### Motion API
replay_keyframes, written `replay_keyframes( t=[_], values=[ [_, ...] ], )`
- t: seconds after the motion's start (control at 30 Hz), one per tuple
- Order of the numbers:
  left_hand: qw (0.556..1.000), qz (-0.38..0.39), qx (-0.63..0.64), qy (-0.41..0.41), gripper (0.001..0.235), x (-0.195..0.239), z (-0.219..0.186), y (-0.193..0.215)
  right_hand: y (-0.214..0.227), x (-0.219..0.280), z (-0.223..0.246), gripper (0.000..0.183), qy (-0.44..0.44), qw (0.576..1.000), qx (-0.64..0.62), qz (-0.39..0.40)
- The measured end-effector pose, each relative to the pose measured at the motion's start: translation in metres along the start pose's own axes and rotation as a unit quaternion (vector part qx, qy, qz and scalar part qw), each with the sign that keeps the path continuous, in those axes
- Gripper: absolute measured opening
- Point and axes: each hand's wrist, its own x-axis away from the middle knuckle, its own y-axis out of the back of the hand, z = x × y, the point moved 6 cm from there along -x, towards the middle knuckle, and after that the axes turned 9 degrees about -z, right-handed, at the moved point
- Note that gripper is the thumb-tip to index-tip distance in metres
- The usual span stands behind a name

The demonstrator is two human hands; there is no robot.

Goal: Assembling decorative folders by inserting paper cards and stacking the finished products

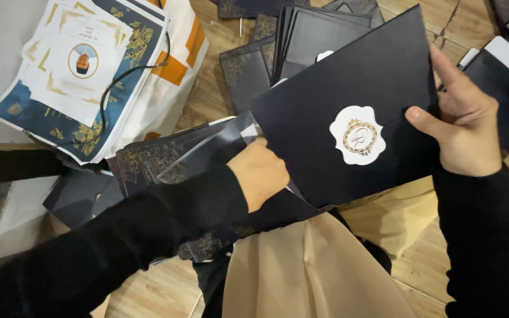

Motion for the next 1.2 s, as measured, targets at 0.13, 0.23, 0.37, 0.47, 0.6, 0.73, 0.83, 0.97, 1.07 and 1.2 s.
replay_keyframes(
  t=[0.13,0.23,0.37,0.47,0.6,0.73,0.83,0.97,1.07,1.2],
  values=[
    [0.996,-0.077,-0.028,-0.016,0.013,0.013,0.0,0.013,0.005,-0.003,0.012,0.064,0.044,0.999,0.024,0.01],
    [0.993,-0.115,-0.032,-0.014,0.022,0.018,0.005,0.021,0.002,-0.006,0.03,0.063,0.057,0.998,0.028,0.027],
    [0.988,-0.149,-0.032,-0.018,0.029,0.024,0.006,0.024,0.006,-0.006,0.025,0.066,-0.019,0.999,0.037,0.018],
    [0.984,-0.17,-0.04,-0.019,0.029,0.028,0.009,0.023,0.006,-0.006,0.026,0.066,-0.066,0.997,0.039,0.03],
    [0.978,-0.195,-0.066,-0.024,0.032,0.033,0.011,0.029,0.01,-0.005,0.027,0.069,-0.105,0.992,0.062,0.035],
    [0.977,-0.203,-0.051,-0.029,0.031,0.035,0.014,0.03,0.009,-0.006,0.033,0.07,-0.09,0.993,0.061,0.047],
    [0.964,-0.259,-0.033,-0.054,0.034,0.04,0.018,0.03,0.006,-0.006,0.039,0.068,-0.085,0.991,0.084,0.067],
    [0.943,-0.323,-0.007,-0.084,0.036,0.046,0.019,0.036,0.004,-0.006,0.048,0.069,-0.111,0.982,0.142,0.065],
    [0.937,-0.336,0.003,-0.09,0.036,0.048,0.02,0.036,0.022,-0.005,0.032,0.072,-0.104,0.978,0.171,0.053],
    [0.935,-0.339,0.001,-0.101,0.037,0.049,0.019,0.033,0.028,-0.006,0.027,0.073,-0.07,0.979,0.185,0.054]
  ],
)
